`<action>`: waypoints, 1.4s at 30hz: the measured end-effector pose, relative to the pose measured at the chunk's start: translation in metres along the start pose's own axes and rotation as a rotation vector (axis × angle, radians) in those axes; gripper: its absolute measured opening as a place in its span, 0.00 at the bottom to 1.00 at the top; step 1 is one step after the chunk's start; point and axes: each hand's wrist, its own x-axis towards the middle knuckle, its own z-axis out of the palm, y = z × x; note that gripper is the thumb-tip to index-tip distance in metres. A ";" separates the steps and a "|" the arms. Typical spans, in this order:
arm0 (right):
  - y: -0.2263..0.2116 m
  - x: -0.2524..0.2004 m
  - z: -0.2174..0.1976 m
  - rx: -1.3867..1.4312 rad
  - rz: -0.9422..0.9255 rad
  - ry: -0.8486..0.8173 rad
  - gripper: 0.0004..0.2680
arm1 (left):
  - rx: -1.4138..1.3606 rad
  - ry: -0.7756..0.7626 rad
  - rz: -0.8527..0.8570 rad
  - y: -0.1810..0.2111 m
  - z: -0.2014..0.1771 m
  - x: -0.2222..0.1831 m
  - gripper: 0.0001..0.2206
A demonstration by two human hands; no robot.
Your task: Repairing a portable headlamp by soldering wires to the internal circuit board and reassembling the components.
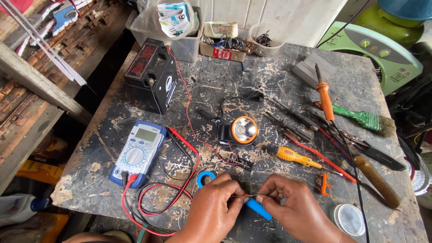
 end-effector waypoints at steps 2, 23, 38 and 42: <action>0.002 0.001 0.000 0.049 -0.007 -0.002 0.03 | 0.006 -0.020 -0.020 -0.001 0.000 0.000 0.03; -0.003 0.000 0.007 0.065 -0.258 0.040 0.03 | -0.162 0.181 0.165 0.016 -0.010 -0.004 0.13; -0.005 0.006 0.006 -0.037 -0.527 0.150 0.01 | -0.668 0.164 -0.121 0.021 -0.001 -0.004 0.04; -0.004 0.008 0.007 -0.108 -0.725 0.178 0.01 | -0.769 0.166 -0.135 0.010 0.010 0.001 0.04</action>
